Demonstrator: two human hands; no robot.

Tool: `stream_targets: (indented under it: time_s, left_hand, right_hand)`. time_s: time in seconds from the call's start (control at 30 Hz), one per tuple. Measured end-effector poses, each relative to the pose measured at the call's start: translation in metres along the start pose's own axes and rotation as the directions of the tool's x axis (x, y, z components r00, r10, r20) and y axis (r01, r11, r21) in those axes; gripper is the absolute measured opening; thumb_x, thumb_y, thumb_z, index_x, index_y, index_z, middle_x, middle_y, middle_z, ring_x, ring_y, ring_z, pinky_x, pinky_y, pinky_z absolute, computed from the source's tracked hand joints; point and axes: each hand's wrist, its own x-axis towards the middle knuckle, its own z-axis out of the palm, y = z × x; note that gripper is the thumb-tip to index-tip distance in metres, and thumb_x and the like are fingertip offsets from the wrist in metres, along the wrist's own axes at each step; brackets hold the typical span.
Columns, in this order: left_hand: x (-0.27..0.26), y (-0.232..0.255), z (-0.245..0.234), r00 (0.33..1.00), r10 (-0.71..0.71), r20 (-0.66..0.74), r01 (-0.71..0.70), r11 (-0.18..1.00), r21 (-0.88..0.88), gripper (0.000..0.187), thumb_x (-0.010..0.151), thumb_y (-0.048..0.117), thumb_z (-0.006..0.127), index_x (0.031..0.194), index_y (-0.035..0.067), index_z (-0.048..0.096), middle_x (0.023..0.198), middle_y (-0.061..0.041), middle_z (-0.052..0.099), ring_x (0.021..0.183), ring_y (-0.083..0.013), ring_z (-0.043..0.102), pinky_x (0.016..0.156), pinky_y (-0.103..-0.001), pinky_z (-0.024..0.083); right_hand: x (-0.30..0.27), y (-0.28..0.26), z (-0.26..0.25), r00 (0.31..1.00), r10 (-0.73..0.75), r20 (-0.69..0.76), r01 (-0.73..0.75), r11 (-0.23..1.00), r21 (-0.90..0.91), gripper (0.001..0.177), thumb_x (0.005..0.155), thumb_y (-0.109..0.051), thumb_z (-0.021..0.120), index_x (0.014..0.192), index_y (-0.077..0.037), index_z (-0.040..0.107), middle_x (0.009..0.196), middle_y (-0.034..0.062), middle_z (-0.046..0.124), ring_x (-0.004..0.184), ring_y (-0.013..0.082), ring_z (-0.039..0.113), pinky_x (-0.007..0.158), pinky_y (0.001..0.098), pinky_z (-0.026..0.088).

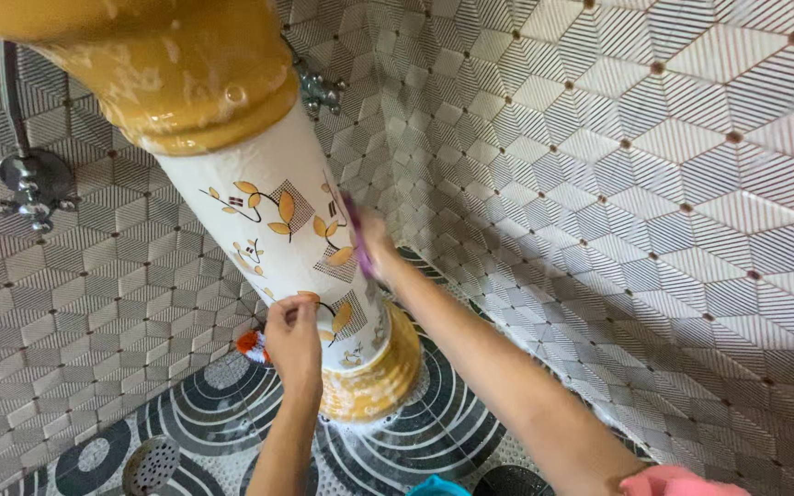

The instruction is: The person scrubs the pedestal of a bathroom sink and the adjacent tiled wall using a purple sponge and soapy water. They work methodically from the base of the pedestal upwards and then onto the wall surface.

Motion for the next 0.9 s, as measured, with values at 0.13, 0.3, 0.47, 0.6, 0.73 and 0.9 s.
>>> stream_targets:
  time_s: [0.13, 0.3, 0.47, 0.6, 0.73, 0.9]
  left_hand:
    - [-0.016, -0.017, -0.006, 0.99, 0.117, 0.081, -0.136, 0.942, 0.307, 0.014, 0.091, 0.015, 0.07, 0.097, 0.002, 0.069, 0.095, -0.009, 0.073, 0.088, -0.0196, 0.071, 0.081, -0.034, 0.053]
    - [-0.04, -0.078, -0.018, 0.979, 0.019, 0.203, -0.109, 0.891, 0.441, 0.015, 0.088, 0.013, 0.069, 0.098, 0.003, 0.072, 0.095, -0.012, 0.075, 0.092, -0.0221, 0.072, 0.084, -0.036, 0.054]
    - [-0.065, -0.135, -0.023, 0.954, -0.22, 0.203, 0.149, 0.937, 0.316, 0.017, 0.091, 0.018, 0.069, 0.099, 0.003, 0.071, 0.09, -0.01, 0.076, 0.086, -0.0212, 0.071, 0.081, -0.035, 0.055]
    - [-0.07, -0.161, -0.03, 0.821, -0.547, 0.163, 0.552, 0.834, 0.015, 0.022, 0.092, 0.022, 0.066, 0.103, 0.003, 0.07, 0.095, -0.009, 0.074, 0.091, -0.0195, 0.068, 0.081, -0.034, 0.053]
    - [-0.079, -0.191, -0.03, 0.652, -0.755, 0.069, 0.745, 0.622, -0.242, 0.032, 0.094, 0.025, 0.062, 0.107, -0.004, 0.066, 0.103, -0.013, 0.076, 0.103, -0.0244, 0.071, 0.092, -0.037, 0.054]
    - [-0.098, -0.245, -0.005, 0.958, -0.286, -0.039, 0.256, 0.779, 0.572, 0.068, 0.078, 0.028, 0.077, 0.132, -0.007, 0.056, 0.128, -0.026, 0.063, 0.122, -0.0401, 0.059, 0.109, -0.05, 0.046]
  right_hand:
    - [-0.109, 0.068, -0.057, 0.995, 0.07, -0.071, -0.075, 0.995, -0.068, 0.04, 0.115, -0.037, 0.045, 0.12, -0.004, 0.066, 0.077, 0.0014, 0.058, 0.056, 0.0089, 0.053, 0.048, 0.0279, 0.047]
    - [-0.223, 0.135, -0.076, 0.933, -0.232, -0.275, -0.1, 0.568, -0.817, 0.05, 0.106, -0.038, 0.028, 0.14, -0.004, 0.042, 0.111, 0.0158, 0.049, 0.094, 0.0301, 0.051, 0.078, 0.0435, 0.044]
    - [-0.238, 0.155, -0.084, 0.902, -0.431, 0.007, 0.14, 0.279, -0.95, 0.063, 0.111, -0.034, 0.021, 0.161, 0.006, 0.021, 0.165, 0.0358, 0.018, 0.151, 0.0518, 0.02, 0.124, 0.0537, 0.022]
    - [-0.131, 0.123, -0.115, 0.84, 0.345, -0.419, -0.537, 0.642, -0.547, 0.064, 0.105, -0.048, 0.033, 0.156, -0.01, 0.03, 0.159, 0.0199, 0.035, 0.144, 0.037, 0.042, 0.118, 0.0457, 0.032]
    - [-0.092, 0.119, -0.121, 0.986, 0.008, -0.168, -0.142, 0.583, -0.8, 0.054, 0.091, -0.036, 0.061, 0.136, -0.006, 0.062, 0.143, 0.0184, 0.061, 0.131, 0.0322, 0.059, 0.109, 0.0345, 0.045]
    - [-0.212, 0.142, -0.115, 0.903, -0.429, -0.035, 0.19, 0.47, -0.862, 0.052, 0.1, -0.006, 0.053, 0.151, -0.006, 0.046, 0.161, 0.0227, 0.04, 0.147, 0.0374, 0.041, 0.117, 0.0346, 0.042]
